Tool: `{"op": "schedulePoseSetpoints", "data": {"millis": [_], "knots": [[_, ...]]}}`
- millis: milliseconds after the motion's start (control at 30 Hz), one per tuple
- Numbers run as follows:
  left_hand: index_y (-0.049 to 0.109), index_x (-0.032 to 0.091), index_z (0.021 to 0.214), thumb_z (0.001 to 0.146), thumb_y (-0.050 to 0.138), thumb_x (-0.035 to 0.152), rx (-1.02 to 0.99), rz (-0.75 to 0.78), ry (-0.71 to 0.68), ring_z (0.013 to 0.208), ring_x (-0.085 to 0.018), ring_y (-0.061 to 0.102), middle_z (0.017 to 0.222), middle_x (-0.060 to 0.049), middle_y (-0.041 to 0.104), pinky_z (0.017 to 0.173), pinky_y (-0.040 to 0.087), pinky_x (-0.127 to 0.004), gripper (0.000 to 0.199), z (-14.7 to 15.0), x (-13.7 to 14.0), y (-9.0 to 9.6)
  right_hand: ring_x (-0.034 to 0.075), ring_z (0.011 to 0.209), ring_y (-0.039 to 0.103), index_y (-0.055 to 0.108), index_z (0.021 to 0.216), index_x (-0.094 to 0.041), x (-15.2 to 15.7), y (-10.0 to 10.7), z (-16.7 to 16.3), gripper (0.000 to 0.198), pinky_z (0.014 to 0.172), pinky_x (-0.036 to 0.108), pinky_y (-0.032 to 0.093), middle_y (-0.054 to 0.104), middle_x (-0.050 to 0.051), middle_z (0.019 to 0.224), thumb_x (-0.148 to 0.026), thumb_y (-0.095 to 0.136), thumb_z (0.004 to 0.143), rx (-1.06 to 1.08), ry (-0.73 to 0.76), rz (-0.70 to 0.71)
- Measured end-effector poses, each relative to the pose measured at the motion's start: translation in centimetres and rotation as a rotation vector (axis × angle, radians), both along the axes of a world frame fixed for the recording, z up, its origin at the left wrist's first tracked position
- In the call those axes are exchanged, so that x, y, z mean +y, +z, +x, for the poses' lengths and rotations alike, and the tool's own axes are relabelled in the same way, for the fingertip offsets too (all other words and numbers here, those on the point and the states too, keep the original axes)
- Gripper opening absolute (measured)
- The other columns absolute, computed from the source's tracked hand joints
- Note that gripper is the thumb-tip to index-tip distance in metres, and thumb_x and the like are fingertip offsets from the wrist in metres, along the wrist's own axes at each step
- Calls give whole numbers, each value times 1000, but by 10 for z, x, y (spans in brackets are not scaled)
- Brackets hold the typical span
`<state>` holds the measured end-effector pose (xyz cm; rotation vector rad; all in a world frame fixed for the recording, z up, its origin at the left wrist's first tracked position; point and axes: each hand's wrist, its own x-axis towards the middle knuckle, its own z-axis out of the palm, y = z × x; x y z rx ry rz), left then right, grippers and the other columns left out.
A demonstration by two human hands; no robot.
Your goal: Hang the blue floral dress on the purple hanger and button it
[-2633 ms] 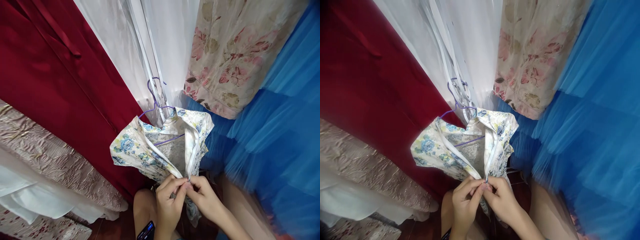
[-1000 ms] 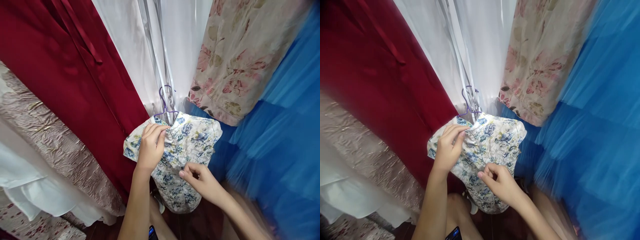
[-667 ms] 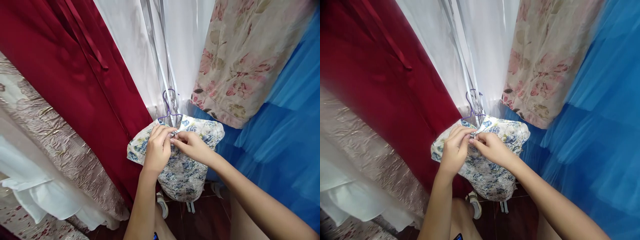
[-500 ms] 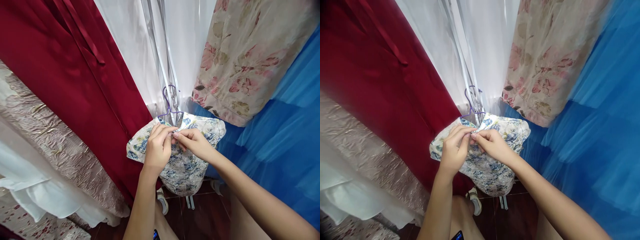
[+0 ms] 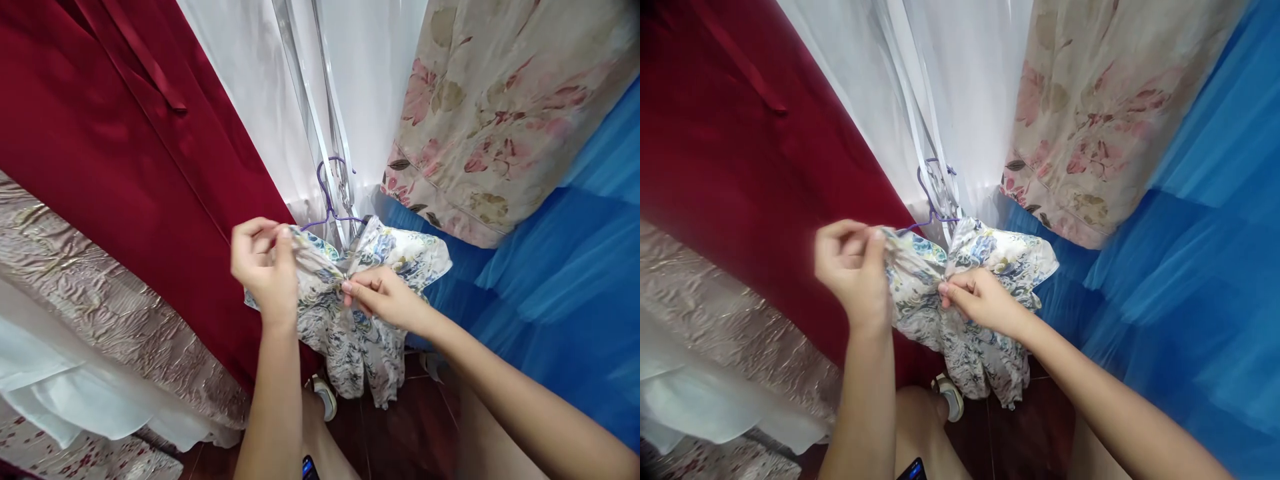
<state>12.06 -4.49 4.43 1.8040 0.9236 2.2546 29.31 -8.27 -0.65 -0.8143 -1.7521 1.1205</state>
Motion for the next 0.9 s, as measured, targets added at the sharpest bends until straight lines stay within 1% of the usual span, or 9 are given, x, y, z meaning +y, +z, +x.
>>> {"op": "schedulePoseSetpoints", "data": {"millis": [100, 200, 300, 367, 467, 567, 700, 833, 900], "knots": [[48, 22, 98, 83, 64, 14, -190, -90, 15, 90, -18, 69, 88, -2, 63, 85, 55, -33, 23, -34, 19, -10, 8, 40, 41, 69, 77, -15, -14, -7, 2, 41, 44, 22, 31, 51, -4, 47, -45, 50, 98, -27, 66, -75], [45, 22, 94, 78, 61, 6, -477, -223, -6, 86, -16, 69, 80, 0, 65, 82, 54, -29, 27, -68, 40, -27, 9, 43, 43, 69, 77, -16, -25, -14, 2, 41, 45, 23, 33, 50, -4, 48, -48, 52, 97, -32, 135, -119], [42, 22, 91, 75, 54, 1, -781, -416, -33, 80, -11, 67, 79, 1, 64, 77, 52, -23, 29, -88, 57, -53, 10, 44, 42, 69, 76, -16, -29, -23, -2, 42, 45, 24, 32, 50, -4, 49, -49, 53, 96, -41, 180, -156], [40, 22, 88, 73, 53, 1, -883, -556, -53, 74, -9, 64, 78, 3, 61, 72, 50, -20, 29, -91, 63, -76, 10, 43, 41, 70, 75, -16, -30, -30, -5, 42, 45, 24, 31, 50, -3, 49, -50, 54, 95, -49, 177, -178], [41, 22, 85, 70, 58, 7, -885, -682, -85, 67, -11, 62, 76, 3, 58, 63, 48, -21, 28, -86, 63, -112, 9, 42, 40, 70, 75, -15, -31, -44, -3, 44, 44, 23, 31, 50, -4, 48, -52, 54, 94, -42, 170, -228], [43, 23, 86, 67, 62, 11, -876, -716, -76, 68, -12, 62, 81, 3, 60, 64, 47, -23, 29, -80, 57, -138, 9, 42, 42, 71, 76, -14, -31, -57, 7, 46, 48, 23, 34, 51, -4, 47, -53, 53, 95, -16, 148, -261], [44, 22, 86, 66, 61, 11, -907, -703, -26, 68, -11, 62, 79, 3, 59, 67, 46, -22, 29, -80, 57, -152, 9, 42, 44, 69, 75, -13, -27, -69, 20, 46, 51, 23, 36, 52, -4, 46, -52, 54, 95, 43, 87, -273], [40, 22, 82, 63, 56, 11, -924, -671, 29, 59, -11, 55, 70, 4, 52, 64, 44, -25, 27, -79, 60, -159, 8, 40, 37, 69, 72, -14, -22, -74, 27, 46, 47, 23, 28, 52, -4, 45, -51, 53, 95, 117, 38, -300], [38, 22, 80, 64, 58, 13, -867, -646, -11, 59, -12, 55, 68, 5, 52, 66, 46, -28, 27, -73, 53, -163, 8, 41, 36, 70, 75, -14, -20, -77, 29, 45, 46, 23, 26, 53, -4, 46, -51, 54, 94, 153, -20, -312]]}}
